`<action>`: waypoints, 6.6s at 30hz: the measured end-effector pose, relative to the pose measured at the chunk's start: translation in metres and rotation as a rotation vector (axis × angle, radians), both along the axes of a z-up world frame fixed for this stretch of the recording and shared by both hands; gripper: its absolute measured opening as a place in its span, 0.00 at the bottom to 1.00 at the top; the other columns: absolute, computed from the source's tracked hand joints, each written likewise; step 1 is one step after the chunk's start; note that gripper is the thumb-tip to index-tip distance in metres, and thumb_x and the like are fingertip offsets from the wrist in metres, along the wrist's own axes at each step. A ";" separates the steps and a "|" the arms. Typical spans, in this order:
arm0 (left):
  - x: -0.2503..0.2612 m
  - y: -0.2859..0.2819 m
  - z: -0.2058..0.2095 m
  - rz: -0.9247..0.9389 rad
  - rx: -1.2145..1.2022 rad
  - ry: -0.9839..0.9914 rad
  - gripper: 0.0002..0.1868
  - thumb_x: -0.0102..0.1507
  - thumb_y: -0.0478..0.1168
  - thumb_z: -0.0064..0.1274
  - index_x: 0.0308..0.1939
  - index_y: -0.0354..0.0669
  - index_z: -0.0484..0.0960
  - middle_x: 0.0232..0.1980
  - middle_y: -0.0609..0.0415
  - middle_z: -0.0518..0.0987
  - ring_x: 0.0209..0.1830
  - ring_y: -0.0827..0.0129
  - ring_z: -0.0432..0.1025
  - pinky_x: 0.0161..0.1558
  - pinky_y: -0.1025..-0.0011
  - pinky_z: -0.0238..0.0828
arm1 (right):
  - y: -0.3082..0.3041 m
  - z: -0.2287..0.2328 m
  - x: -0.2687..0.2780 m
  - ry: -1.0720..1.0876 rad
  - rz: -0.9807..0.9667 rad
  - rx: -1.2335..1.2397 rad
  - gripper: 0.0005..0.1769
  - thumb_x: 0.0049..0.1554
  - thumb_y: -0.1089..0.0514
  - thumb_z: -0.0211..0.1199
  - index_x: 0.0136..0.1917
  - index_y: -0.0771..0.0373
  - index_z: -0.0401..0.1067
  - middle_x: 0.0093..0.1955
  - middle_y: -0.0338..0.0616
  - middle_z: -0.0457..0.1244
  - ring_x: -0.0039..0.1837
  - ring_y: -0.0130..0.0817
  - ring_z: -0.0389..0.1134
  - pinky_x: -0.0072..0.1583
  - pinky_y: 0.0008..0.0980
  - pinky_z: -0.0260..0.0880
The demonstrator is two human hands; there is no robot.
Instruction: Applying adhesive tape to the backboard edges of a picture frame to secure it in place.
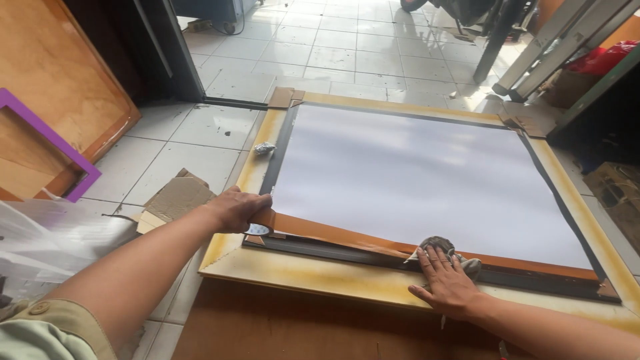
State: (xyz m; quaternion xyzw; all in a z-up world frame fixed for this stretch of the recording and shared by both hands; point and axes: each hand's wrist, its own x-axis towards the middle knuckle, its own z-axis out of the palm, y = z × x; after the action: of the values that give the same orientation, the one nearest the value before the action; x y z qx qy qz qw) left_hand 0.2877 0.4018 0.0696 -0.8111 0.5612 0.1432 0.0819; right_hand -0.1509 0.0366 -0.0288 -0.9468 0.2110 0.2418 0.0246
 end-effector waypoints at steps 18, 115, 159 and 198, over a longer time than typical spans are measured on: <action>0.051 0.062 -0.044 0.036 0.005 -0.206 0.17 0.73 0.60 0.38 0.59 0.60 0.68 0.50 0.52 0.76 0.47 0.56 0.76 0.58 0.46 0.63 | 0.034 -0.014 0.051 -0.032 0.109 -0.033 0.57 0.69 0.18 0.40 0.94 0.42 0.18 0.98 0.41 0.21 0.96 0.41 0.16 0.89 0.53 0.18; -0.006 0.066 -0.028 1.140 -0.711 0.602 0.57 0.49 0.59 0.77 0.76 0.51 0.63 0.75 0.38 0.66 0.78 0.36 0.69 0.76 0.49 0.72 | 0.194 -0.017 0.333 -0.512 0.934 -0.086 0.22 0.56 0.55 0.54 0.64 0.42 0.62 0.81 0.29 0.56 0.72 0.48 0.60 0.57 0.52 0.68; 0.014 0.063 -0.071 1.100 -0.611 0.478 0.52 0.57 0.53 0.77 0.77 0.51 0.60 0.75 0.36 0.67 0.78 0.35 0.70 0.76 0.47 0.72 | 0.258 -0.087 0.350 -0.159 0.531 -0.082 0.76 0.48 0.41 0.84 0.91 0.56 0.33 0.89 0.45 0.49 0.75 0.65 0.56 0.64 0.53 0.73; -0.018 0.088 -0.160 -0.251 -0.042 -0.430 0.38 0.76 0.51 0.18 0.88 0.40 0.56 0.90 0.42 0.59 0.93 0.45 0.43 0.89 0.42 0.20 | 0.070 -0.019 0.139 -0.335 0.858 -0.097 0.49 0.59 0.44 0.66 0.89 0.46 0.51 0.89 0.29 0.54 0.68 0.50 0.60 0.62 0.52 0.66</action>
State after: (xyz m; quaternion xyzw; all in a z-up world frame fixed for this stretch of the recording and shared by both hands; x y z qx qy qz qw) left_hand 0.2701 0.4897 -0.0905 -0.7482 0.6302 -0.0558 0.1998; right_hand -0.0115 0.1067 -0.0482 -0.9746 -0.1960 0.0639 -0.0881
